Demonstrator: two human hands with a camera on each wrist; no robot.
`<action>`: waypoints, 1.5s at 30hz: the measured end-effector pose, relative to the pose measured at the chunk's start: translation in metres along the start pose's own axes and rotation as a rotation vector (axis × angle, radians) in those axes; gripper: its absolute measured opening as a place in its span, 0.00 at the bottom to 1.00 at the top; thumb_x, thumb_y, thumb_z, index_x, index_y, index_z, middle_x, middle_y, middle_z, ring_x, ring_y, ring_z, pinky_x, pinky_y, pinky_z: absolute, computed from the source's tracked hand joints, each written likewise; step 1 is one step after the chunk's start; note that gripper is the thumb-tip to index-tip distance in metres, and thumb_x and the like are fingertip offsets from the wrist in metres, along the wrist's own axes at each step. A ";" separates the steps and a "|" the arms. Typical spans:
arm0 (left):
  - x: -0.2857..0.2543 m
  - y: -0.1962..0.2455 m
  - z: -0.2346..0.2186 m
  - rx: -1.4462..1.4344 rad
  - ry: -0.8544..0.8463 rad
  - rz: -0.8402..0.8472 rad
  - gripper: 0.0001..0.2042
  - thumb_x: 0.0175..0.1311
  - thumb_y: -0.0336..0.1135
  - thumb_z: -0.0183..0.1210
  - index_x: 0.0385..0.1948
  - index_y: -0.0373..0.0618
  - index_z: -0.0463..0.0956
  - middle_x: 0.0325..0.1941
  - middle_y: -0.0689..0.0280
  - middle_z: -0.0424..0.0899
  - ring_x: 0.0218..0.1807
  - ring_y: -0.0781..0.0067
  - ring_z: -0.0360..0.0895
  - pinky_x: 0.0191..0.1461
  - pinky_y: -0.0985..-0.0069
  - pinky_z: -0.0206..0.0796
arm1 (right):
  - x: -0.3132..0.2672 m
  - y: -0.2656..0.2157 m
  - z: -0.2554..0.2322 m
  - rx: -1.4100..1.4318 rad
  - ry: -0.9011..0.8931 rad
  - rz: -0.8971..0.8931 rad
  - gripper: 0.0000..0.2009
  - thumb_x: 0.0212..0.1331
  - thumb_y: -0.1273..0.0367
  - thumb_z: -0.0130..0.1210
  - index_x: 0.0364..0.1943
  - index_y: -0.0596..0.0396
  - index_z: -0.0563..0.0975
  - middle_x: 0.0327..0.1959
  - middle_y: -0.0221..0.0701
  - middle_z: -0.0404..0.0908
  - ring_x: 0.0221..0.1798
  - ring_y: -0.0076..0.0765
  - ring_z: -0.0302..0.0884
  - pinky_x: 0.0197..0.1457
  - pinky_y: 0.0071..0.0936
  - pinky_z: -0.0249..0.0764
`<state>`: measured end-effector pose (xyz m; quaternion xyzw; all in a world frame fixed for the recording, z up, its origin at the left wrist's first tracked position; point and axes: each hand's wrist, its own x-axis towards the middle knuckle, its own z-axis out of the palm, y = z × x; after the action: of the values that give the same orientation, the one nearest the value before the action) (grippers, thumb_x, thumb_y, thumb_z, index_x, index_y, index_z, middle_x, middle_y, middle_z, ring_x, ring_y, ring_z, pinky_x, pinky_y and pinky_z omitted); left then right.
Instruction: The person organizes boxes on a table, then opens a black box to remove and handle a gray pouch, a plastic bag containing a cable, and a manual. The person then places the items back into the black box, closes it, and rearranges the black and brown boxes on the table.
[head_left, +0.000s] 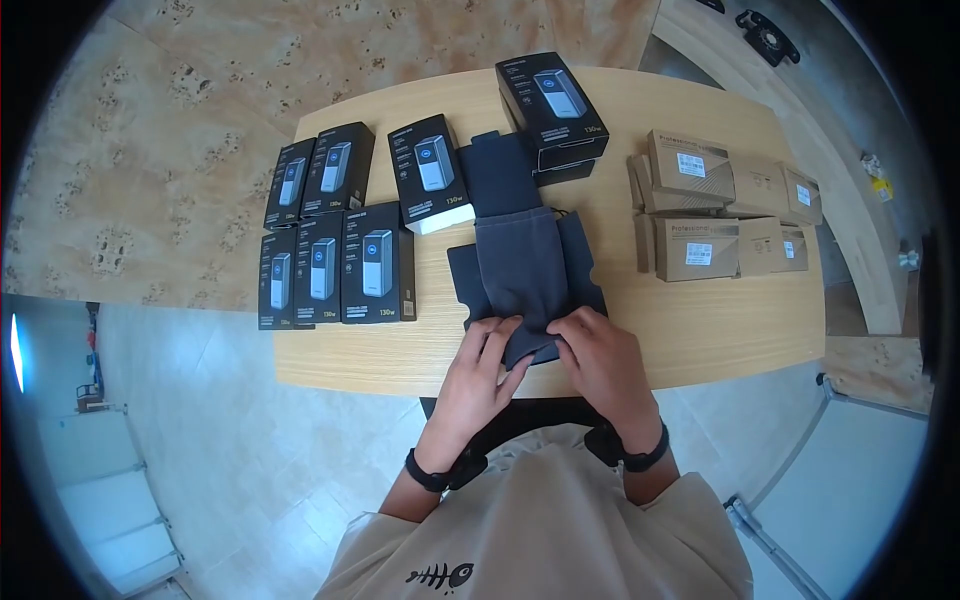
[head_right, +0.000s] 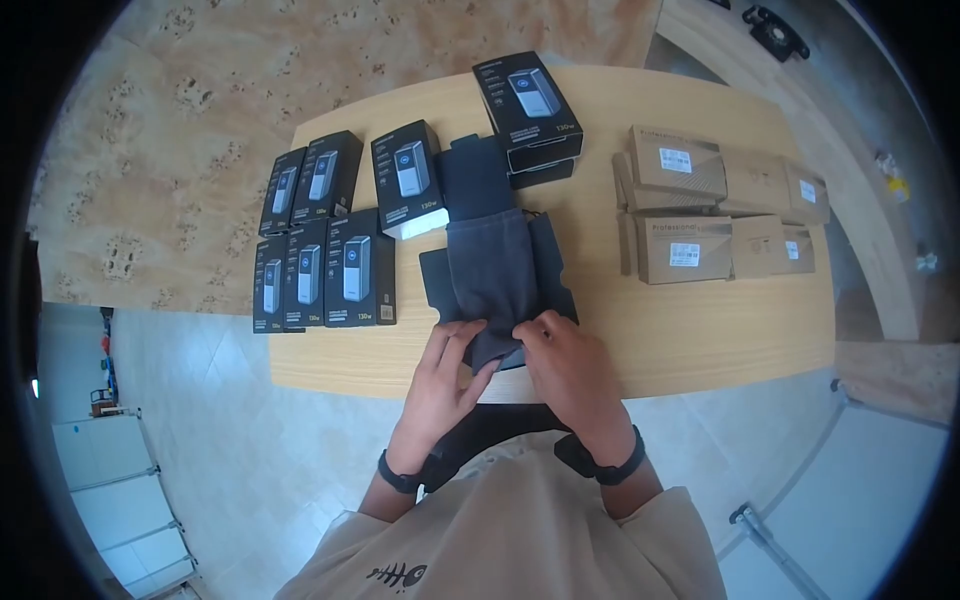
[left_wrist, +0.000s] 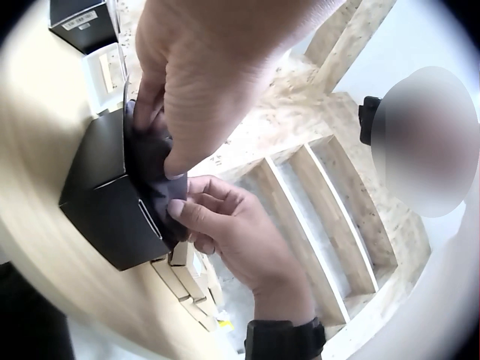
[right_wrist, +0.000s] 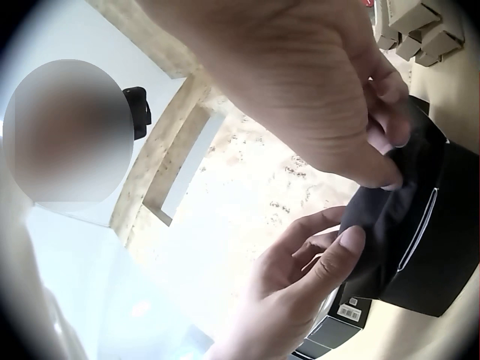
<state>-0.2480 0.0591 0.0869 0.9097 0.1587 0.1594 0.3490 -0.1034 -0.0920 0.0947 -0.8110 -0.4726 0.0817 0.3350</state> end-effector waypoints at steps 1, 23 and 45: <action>0.000 0.000 0.000 0.000 -0.002 -0.001 0.26 0.64 0.31 0.70 0.64 0.42 0.75 0.59 0.52 0.76 0.58 0.44 0.80 0.61 0.58 0.76 | 0.002 -0.001 -0.002 0.001 -0.001 0.002 0.13 0.56 0.78 0.67 0.45 0.52 0.82 0.41 0.32 0.82 0.44 0.46 0.84 0.44 0.41 0.80; -0.022 -0.007 0.005 0.093 0.062 0.097 0.18 0.60 0.35 0.73 0.50 0.43 0.79 0.48 0.60 0.84 0.54 0.56 0.78 0.64 0.61 0.58 | 0.004 0.010 0.000 0.014 0.072 -0.050 0.09 0.61 0.77 0.62 0.45 0.54 0.83 0.41 0.32 0.81 0.44 0.42 0.84 0.44 0.40 0.81; -0.015 -0.004 0.007 -0.168 -0.101 0.008 0.24 0.63 0.30 0.69 0.63 0.48 0.78 0.45 0.68 0.88 0.55 0.65 0.79 0.70 0.63 0.52 | 0.002 0.007 -0.014 0.117 -0.034 0.061 0.09 0.63 0.75 0.60 0.47 0.54 0.83 0.41 0.36 0.80 0.40 0.50 0.85 0.43 0.44 0.80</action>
<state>-0.2593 0.0520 0.0762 0.8849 0.1234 0.1273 0.4308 -0.0913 -0.0995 0.1020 -0.8026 -0.4478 0.1331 0.3710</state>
